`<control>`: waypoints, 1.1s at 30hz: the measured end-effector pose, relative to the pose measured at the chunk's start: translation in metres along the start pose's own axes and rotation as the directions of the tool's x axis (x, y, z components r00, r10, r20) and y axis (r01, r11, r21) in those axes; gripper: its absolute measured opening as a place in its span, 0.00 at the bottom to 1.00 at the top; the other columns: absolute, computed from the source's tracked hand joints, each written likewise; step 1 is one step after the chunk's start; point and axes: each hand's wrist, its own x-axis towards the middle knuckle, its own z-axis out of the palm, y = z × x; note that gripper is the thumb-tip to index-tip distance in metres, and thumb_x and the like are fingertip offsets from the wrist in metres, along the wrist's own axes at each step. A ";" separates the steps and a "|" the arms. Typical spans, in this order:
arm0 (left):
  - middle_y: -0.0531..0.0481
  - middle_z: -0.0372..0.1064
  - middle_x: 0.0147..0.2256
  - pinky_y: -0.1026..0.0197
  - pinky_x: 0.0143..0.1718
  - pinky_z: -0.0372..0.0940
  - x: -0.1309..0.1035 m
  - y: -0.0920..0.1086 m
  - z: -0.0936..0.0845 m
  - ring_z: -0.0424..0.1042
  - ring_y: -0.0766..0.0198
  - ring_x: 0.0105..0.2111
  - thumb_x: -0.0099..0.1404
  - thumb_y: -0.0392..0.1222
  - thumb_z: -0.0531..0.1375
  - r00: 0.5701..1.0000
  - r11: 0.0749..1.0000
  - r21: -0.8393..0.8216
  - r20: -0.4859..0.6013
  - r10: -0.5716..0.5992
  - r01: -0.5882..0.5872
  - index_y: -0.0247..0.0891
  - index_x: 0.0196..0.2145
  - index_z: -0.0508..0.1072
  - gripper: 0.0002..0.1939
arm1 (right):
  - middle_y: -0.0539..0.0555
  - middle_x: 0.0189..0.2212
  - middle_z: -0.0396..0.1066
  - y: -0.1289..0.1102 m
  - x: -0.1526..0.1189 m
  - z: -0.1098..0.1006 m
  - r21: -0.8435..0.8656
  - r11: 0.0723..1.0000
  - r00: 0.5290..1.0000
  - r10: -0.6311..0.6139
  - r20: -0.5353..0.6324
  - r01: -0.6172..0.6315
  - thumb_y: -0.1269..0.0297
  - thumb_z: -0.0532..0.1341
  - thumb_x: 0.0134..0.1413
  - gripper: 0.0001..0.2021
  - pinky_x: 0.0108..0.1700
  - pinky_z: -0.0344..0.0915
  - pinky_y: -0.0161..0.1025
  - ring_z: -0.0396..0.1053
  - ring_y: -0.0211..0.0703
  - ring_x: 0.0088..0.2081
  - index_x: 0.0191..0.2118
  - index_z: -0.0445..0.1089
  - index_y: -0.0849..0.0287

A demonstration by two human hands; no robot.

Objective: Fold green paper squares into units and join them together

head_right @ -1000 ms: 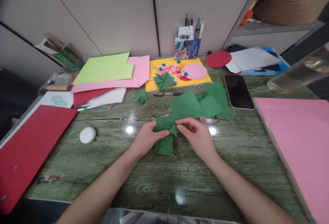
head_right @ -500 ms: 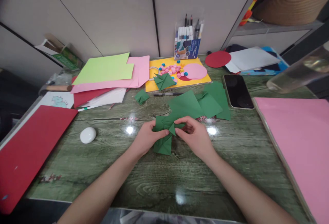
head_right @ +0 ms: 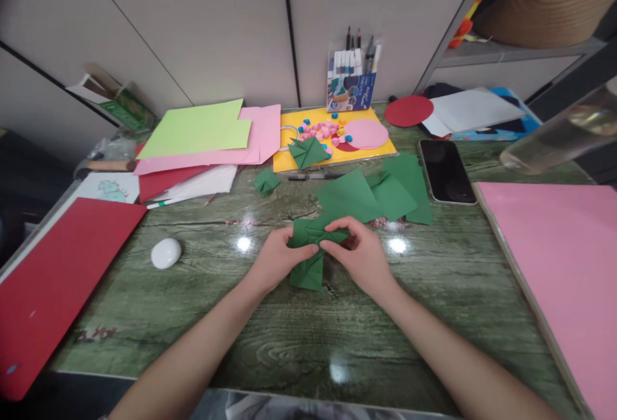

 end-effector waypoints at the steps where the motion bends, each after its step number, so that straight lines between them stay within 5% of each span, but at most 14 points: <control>1: 0.48 0.74 0.33 0.61 0.34 0.64 0.000 0.000 0.000 0.71 0.61 0.32 0.51 0.39 0.62 1.000 1.000 -0.001 0.003 -0.001 0.001 0.34 0.34 0.75 0.11 | 0.51 0.30 0.70 0.000 0.000 0.000 -0.002 1.000 1.000 0.004 -0.005 -0.004 0.59 0.65 0.43 0.10 0.22 0.59 0.34 0.60 0.35 0.22 0.32 0.68 0.57; 19: 0.46 0.75 0.36 0.58 0.38 0.66 0.001 -0.008 0.005 0.72 0.59 0.34 0.51 0.41 0.63 0.998 0.996 -0.087 -0.038 -0.040 0.036 0.33 0.35 0.75 0.13 | 0.49 0.22 0.67 0.000 -0.004 0.008 0.018 0.998 0.990 0.070 -0.122 -0.068 0.59 0.65 0.43 0.10 0.22 0.58 0.34 0.59 0.36 0.21 0.30 0.68 0.58; 33: 0.46 0.74 0.35 0.59 0.38 0.65 -0.001 -0.002 0.005 0.71 0.62 0.33 0.50 0.42 0.65 0.996 0.952 -0.293 0.016 -0.083 0.084 0.32 0.35 0.75 0.14 | 0.52 0.33 0.70 0.002 -0.001 0.004 0.010 0.999 0.999 -0.034 -0.041 0.034 0.60 0.64 0.45 0.09 0.29 0.61 0.38 0.65 0.41 0.28 0.34 0.68 0.56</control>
